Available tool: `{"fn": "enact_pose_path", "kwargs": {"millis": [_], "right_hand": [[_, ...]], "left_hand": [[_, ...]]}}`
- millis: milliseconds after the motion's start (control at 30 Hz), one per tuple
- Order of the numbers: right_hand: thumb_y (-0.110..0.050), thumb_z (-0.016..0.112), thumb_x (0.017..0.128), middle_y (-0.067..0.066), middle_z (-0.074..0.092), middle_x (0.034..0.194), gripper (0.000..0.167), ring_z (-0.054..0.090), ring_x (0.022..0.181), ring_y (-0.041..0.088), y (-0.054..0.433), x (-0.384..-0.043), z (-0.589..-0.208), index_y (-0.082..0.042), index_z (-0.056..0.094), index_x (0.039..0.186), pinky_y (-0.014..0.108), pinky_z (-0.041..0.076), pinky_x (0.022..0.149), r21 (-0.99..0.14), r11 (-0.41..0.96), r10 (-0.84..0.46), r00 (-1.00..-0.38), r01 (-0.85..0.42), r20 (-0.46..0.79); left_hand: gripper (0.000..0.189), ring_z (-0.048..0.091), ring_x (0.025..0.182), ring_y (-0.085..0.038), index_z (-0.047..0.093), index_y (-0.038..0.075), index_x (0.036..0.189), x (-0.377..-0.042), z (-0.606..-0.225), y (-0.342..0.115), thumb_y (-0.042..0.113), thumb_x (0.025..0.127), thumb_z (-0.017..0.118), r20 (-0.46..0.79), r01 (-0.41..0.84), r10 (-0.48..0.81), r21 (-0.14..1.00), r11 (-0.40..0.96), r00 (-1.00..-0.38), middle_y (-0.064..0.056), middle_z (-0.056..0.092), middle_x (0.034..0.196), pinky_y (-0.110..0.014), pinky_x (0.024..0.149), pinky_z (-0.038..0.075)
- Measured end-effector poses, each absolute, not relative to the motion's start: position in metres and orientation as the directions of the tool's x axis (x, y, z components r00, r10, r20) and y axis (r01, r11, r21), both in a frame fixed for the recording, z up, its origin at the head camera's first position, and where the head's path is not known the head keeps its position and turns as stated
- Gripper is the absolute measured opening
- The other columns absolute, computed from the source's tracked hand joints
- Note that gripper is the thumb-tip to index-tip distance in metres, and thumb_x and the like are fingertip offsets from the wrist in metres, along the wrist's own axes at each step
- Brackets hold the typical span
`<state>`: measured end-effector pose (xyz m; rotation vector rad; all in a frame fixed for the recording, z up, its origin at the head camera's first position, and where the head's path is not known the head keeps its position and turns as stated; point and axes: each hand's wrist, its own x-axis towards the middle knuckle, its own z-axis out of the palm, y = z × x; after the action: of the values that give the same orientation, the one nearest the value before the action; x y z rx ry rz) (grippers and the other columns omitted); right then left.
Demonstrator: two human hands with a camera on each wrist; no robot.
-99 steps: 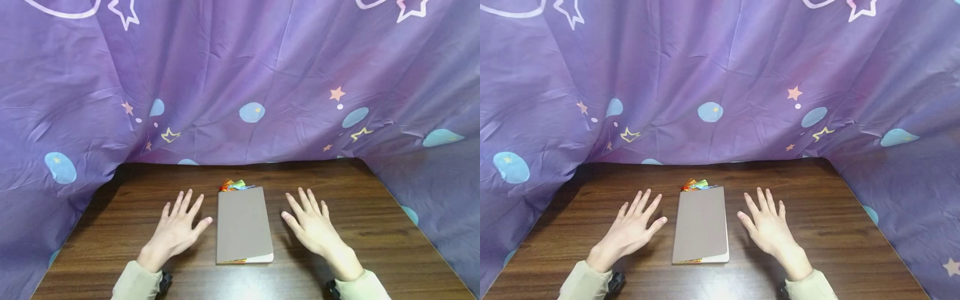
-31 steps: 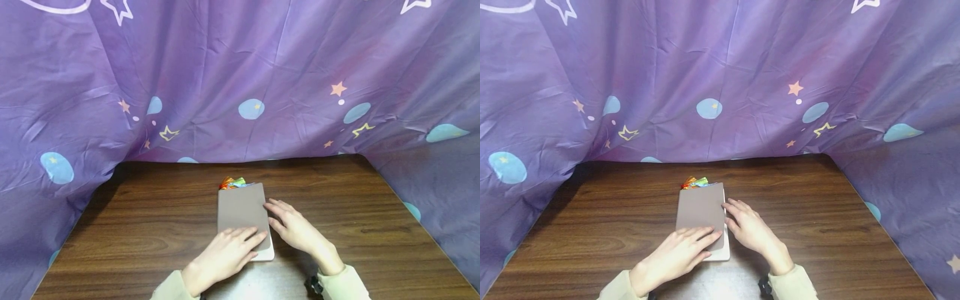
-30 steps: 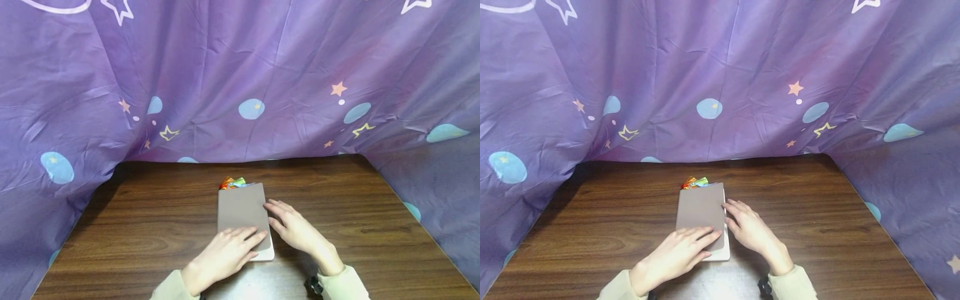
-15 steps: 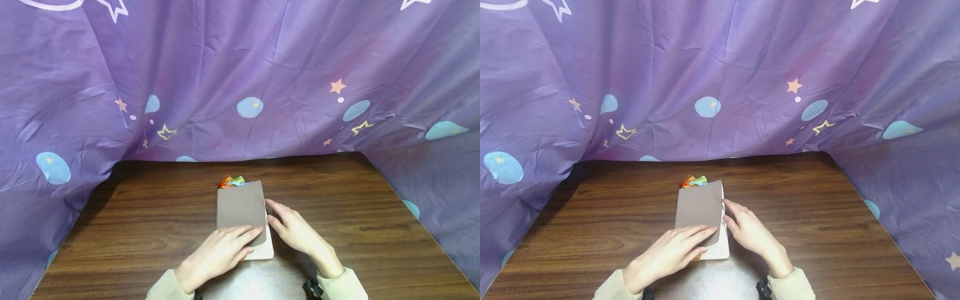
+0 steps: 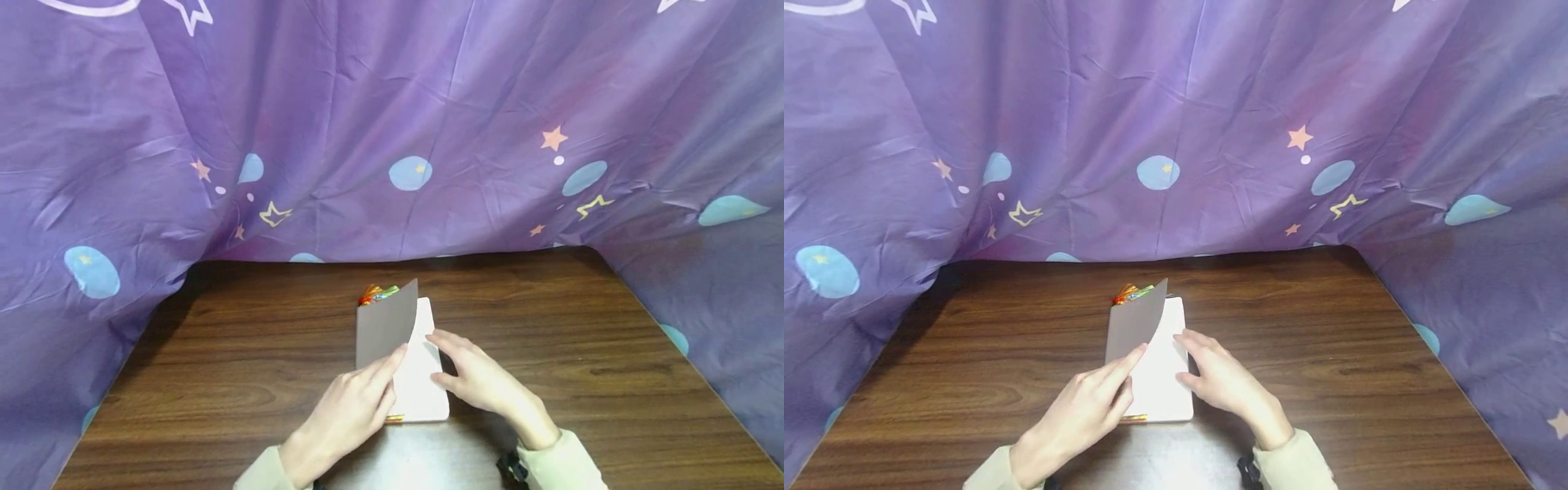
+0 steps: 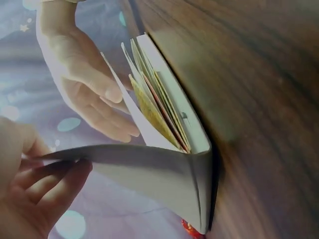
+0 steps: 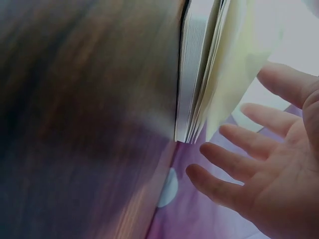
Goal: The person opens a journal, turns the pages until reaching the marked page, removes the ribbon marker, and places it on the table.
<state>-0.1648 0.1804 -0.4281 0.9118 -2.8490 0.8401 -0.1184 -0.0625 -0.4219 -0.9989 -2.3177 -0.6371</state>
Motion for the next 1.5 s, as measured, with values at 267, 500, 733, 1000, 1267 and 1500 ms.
{"fn": "enact_pose_path", "kwargs": {"millis": [267,500,733,1000,1267,1500], "right_hand": [[-0.027,0.081,0.08,0.026,0.042,0.145,0.063,0.035,0.134,0.048,0.18,-0.162,-0.423,-0.001,0.057,0.133,0.066,0.032,0.104,-0.405,0.742,-0.565,-0.824,-0.534,0.053],[-0.038,0.081,0.078,0.019,0.03,0.155,0.075,0.021,0.143,0.043,0.18,-0.159,-0.423,-0.009,0.052,0.141,0.072,0.027,0.103,-0.408,0.755,-0.585,-0.809,-0.513,-0.064],[-0.048,0.081,0.073,0.015,0.021,0.159,0.089,0.014,0.146,0.038,0.176,-0.153,-0.421,-0.016,0.044,0.148,0.068,0.017,0.11,-0.415,0.729,-0.633,-0.766,-0.544,-0.11],[-0.05,0.079,0.073,0.013,0.021,0.16,0.091,0.015,0.146,0.036,0.172,-0.152,-0.421,-0.019,0.04,0.15,0.067,0.01,0.112,-0.351,0.736,-0.646,-0.755,-0.579,-0.111],[-0.049,0.073,0.083,0.013,0.03,0.156,0.076,0.024,0.143,0.038,0.173,-0.151,-0.422,-0.021,0.044,0.148,0.068,0.014,0.111,-0.344,0.737,-0.651,-0.747,-0.582,-0.132],[-0.054,0.073,0.079,0.011,0.037,0.153,0.075,0.028,0.141,0.038,0.173,-0.154,-0.422,-0.025,0.05,0.144,0.066,0.019,0.111,-0.305,0.733,-0.665,-0.734,-0.608,-0.135]], "left_hand": [[0.045,0.057,0.058,-0.004,0.059,0.0,0.131,-0.114,-0.411,-0.072,-0.003,0.086,0.065,0.67,0.694,0.375,0.297,0.656,-0.641,-0.002,0.068,0.084,-0.014,0.05,0.049],[0.044,0.07,0.087,-0.016,0.059,-0.001,0.13,-0.112,-0.4,-0.086,-0.003,0.087,0.068,0.612,0.598,0.308,0.348,0.722,-0.728,-0.012,0.07,0.108,-0.018,0.07,0.057],[0.045,0.058,0.118,-0.035,0.062,0.0,0.127,-0.114,-0.394,-0.104,0.0,0.084,0.073,0.6,0.507,0.279,0.249,0.825,-0.75,-0.022,0.056,0.133,-0.046,0.093,0.052],[0.034,0.037,0.137,-0.039,0.066,-0.003,0.12,-0.12,-0.393,-0.115,-0.003,0.086,0.068,0.489,0.459,0.375,0.06,0.886,-0.788,-0.025,0.042,0.145,-0.056,0.102,0.042],[0.034,0.036,0.137,-0.041,0.065,-0.001,0.124,-0.134,-0.402,-0.12,0.006,0.09,0.066,0.39,0.433,0.385,0.04,0.901,-0.837,-0.026,0.045,0.143,-0.061,0.107,0.034],[0.039,0.031,0.14,-0.038,0.061,0.005,0.131,-0.149,-0.408,-0.125,0.022,0.096,0.061,0.313,0.475,0.423,0.111,0.873,-0.851,-0.022,0.041,0.148,-0.059,0.111,0.028]]}}
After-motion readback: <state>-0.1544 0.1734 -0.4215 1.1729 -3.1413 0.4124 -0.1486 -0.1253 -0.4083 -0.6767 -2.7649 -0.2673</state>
